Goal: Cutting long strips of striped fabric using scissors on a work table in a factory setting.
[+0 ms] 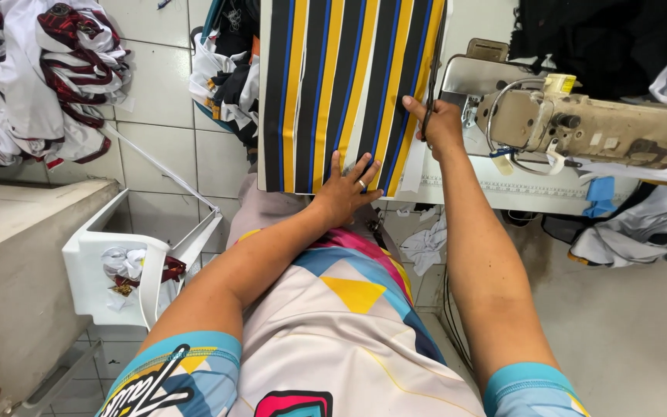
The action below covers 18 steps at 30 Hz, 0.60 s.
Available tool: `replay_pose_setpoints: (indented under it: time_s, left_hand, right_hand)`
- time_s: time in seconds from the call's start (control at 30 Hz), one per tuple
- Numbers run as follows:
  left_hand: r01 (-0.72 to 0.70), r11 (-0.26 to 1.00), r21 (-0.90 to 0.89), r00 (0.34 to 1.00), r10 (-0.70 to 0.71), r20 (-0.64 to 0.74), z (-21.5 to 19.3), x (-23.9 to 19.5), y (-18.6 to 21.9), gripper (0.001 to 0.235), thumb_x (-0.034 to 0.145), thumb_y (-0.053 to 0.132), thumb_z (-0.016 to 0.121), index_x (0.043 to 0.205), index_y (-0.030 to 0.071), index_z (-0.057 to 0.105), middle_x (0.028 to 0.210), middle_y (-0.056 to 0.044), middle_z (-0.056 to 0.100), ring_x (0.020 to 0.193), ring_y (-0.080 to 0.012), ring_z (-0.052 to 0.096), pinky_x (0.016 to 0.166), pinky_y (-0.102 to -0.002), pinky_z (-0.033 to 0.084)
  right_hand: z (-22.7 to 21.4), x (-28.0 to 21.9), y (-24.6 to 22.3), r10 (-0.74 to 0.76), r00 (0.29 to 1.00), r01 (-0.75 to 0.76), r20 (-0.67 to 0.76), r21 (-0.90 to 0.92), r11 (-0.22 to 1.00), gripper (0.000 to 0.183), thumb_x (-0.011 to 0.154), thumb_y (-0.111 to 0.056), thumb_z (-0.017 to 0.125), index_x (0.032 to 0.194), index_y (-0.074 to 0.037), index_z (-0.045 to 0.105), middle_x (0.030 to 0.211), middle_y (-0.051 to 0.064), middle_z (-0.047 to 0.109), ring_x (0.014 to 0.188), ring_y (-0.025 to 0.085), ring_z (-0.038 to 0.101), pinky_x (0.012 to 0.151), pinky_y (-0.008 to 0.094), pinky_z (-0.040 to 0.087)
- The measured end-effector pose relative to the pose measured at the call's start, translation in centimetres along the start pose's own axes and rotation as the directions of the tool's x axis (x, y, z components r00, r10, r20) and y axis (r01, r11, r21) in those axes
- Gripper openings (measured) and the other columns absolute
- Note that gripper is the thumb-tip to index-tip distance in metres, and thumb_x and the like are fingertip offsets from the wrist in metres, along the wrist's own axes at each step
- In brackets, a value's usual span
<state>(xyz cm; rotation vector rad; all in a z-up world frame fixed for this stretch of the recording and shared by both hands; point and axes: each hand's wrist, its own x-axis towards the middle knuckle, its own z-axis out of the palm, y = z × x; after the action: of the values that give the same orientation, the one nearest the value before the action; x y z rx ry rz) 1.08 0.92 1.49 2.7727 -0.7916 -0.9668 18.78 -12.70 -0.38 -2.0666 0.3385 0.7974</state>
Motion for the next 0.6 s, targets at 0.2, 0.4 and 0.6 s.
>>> replay_pose_setpoints:
  time_s: [0.2, 0.4, 0.6]
  left_hand:
    - [-0.031, 0.997, 0.066, 0.996, 0.026, 0.081, 0.5, 1.0, -0.4, 0.089, 0.078, 0.067, 0.057, 0.15, 0.041, 0.011, 0.161, -0.01, -0.008, 0.145, -0.0383, -0.009, 0.105, -0.074, 0.013]
    - [-0.034, 0.997, 0.065, 0.997, 0.029, 0.078, 1.2, 1.2, -0.2, 0.089, 0.079, 0.065, 0.058, 0.151, 0.04, 0.011, 0.16, -0.011, -0.01, 0.145, -0.0381, -0.011, 0.104, -0.075, 0.012]
    - [-0.038, 0.998, 0.043, 0.995, 0.034, 0.091, 0.6, 1.1, -0.4, 0.089, 0.079, 0.065, 0.059, 0.151, 0.04, 0.013, 0.16, -0.011, -0.01, 0.145, -0.0377, -0.011, 0.104, -0.074, 0.011]
  right_hand:
    - [-0.3, 0.8, -4.3, 0.161, 0.987, -0.159, 0.017, -0.091, 0.983, 0.048, 0.077, -0.058, 0.073, 0.08, -0.015, 0.051, 0.059, -0.001, 0.049, 0.045, 0.009, 0.046, 0.051, 0.025, 0.038]
    - [-0.5, 0.9, -4.1, 0.174, 0.984, -0.174, 0.049, -0.012, 0.985, 0.042, 0.077, -0.05, 0.078, 0.076, -0.017, 0.052, 0.052, -0.001, 0.048, 0.04, 0.009, 0.046, 0.041, 0.024, 0.029]
    - [-0.6, 2.8, -5.1, 0.169, 0.985, -0.169, 0.042, -0.004, 0.986, 0.047, 0.076, -0.054, 0.077, 0.076, -0.018, 0.047, 0.053, -0.003, 0.046, 0.041, 0.009, 0.045, 0.042, 0.025, 0.026]
